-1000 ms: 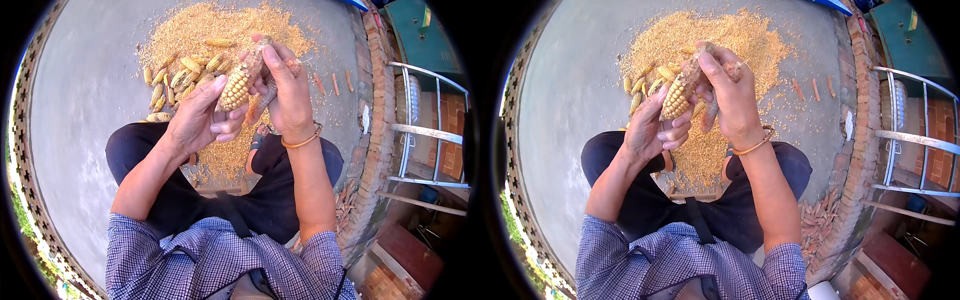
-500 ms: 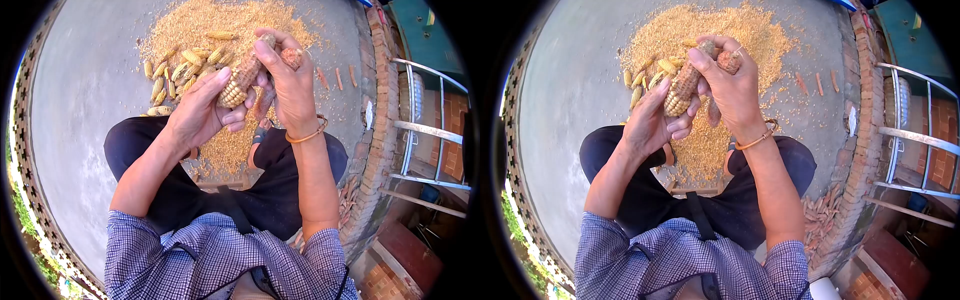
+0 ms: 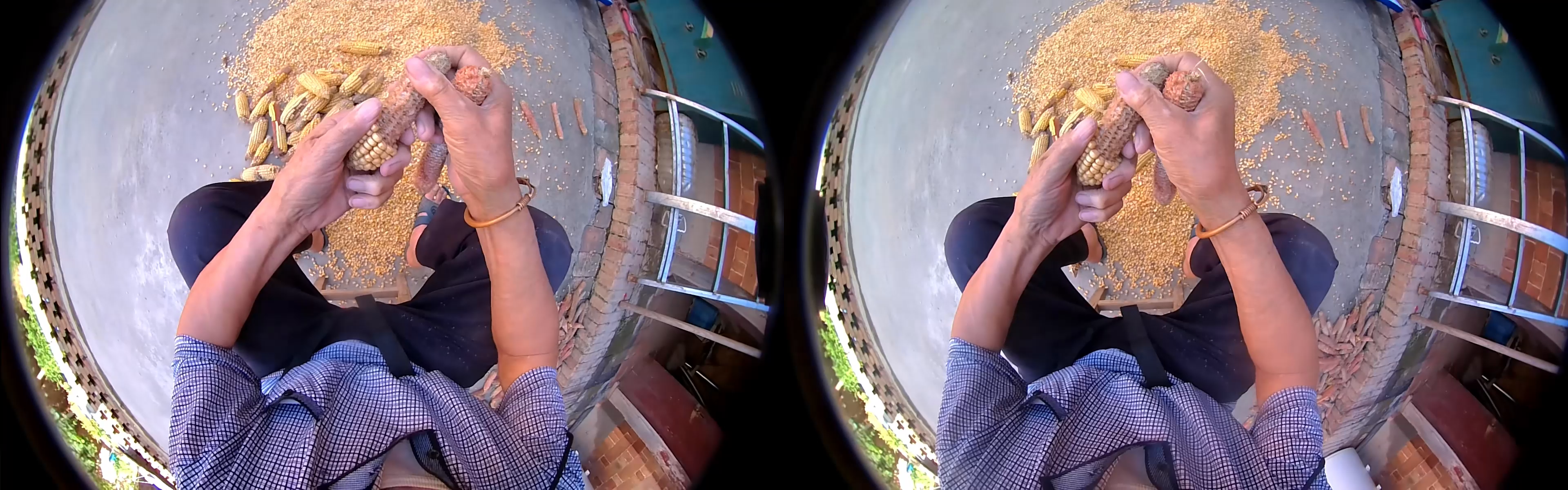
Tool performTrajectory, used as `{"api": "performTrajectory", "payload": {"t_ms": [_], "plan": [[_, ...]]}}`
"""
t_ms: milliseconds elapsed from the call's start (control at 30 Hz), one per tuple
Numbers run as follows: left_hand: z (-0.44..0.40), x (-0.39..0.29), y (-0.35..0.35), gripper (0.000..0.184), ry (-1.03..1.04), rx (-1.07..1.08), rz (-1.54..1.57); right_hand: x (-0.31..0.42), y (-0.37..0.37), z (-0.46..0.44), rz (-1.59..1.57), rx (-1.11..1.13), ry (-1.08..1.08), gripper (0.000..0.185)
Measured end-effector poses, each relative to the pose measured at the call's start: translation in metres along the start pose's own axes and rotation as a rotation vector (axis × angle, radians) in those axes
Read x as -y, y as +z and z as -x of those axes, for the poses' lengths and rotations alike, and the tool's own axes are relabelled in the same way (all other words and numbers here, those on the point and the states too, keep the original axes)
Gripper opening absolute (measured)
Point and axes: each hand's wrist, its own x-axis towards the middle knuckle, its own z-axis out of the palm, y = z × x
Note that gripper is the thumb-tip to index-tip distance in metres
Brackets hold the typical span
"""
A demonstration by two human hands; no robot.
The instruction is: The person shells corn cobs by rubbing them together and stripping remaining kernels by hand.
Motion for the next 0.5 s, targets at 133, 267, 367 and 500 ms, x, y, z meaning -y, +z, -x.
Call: {"api": "performTrajectory", "payload": {"t_ms": [133, 267, 367, 500], "plan": [[-0.001, 0.004, -0.001, 0.052, -0.08, 0.041, 0.088, 0.004, 0.002, 0.004, 0.102, -0.043, 0.004, 0.024], [-0.002, 0.007, 0.009, 0.055, -0.066, -0.052, -0.02, -0.002, 0.001, 0.003, 0.153, -0.067, -0.004, 0.026], [-0.002, 0.011, 0.015, 0.049, 0.023, -0.136, -0.152, -0.001, 0.002, 0.002, 0.216, -0.081, -0.006, 0.025], [-0.004, 0.008, 0.006, 0.045, 0.043, -0.049, -0.049, 0.0, 0.002, 0.002, 0.132, -0.042, 0.063, 0.024]]}}
